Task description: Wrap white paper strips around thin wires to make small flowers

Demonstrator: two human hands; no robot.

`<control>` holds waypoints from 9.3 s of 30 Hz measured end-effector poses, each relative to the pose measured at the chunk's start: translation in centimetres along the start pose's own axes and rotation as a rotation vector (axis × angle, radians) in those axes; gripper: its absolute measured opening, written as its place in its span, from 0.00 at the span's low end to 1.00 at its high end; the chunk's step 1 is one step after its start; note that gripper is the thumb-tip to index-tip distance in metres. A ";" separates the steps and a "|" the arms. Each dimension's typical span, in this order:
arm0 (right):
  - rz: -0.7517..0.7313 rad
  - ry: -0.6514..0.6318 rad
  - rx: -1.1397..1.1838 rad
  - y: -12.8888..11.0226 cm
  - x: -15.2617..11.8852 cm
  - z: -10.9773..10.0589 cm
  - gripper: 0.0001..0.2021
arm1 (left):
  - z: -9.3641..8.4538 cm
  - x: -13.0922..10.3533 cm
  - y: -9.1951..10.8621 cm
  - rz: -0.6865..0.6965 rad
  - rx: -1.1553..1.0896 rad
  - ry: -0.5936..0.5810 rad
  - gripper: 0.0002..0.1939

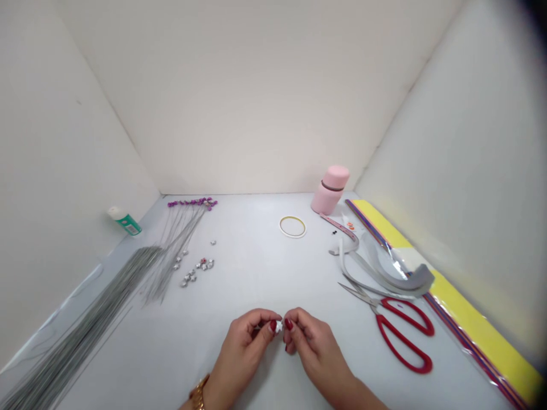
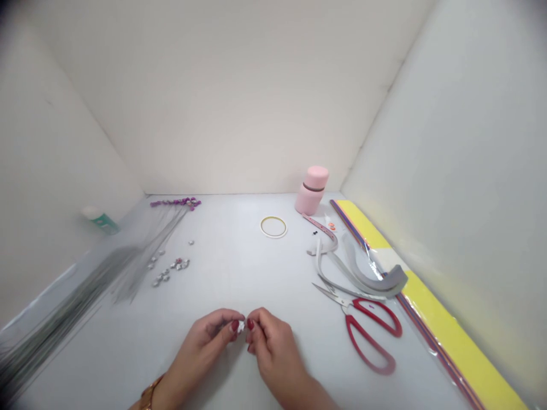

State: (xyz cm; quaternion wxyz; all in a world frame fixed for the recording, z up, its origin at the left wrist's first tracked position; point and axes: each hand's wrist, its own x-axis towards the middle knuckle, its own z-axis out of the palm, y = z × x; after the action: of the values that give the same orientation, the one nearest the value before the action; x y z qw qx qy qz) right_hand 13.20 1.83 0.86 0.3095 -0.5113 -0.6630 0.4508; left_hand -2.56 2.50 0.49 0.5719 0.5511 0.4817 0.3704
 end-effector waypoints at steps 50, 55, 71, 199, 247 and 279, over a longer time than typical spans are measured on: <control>0.374 -0.092 1.045 -0.1 0.7 0.7 0.09 | 0.4 -0.1 0.0 -0.279 -0.722 -0.138 0.05; 0.378 -0.060 1.050 -0.4 0.8 0.7 0.09 | 0.6 0.0 -0.2 -0.245 -0.704 -0.134 0.05; 0.303 0.035 0.783 -0.5 0.6 0.5 0.09 | 0.3 0.4 -0.4 -0.203 -0.538 -0.054 0.09; 0.451 -0.147 0.972 0.1 0.6 0.6 0.12 | 0.0 0.3 0.2 -0.158 -0.316 -0.088 0.10; -0.049 -0.028 -0.177 -0.5 -0.1 -1.0 0.09 | -0.5 0.4 0.8 -0.165 -0.154 -0.052 0.05; -0.037 -0.069 -0.140 -0.4 -0.1 -1.0 0.08 | -1.2 0.5 0.6 -0.122 -0.127 -0.204 0.06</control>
State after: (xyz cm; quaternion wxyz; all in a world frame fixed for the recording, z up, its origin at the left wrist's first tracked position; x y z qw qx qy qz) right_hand 13.94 1.94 1.58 0.2581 -0.5036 -0.7125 0.4149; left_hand -3.47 3.36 1.13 0.6732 0.5184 0.4291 0.3066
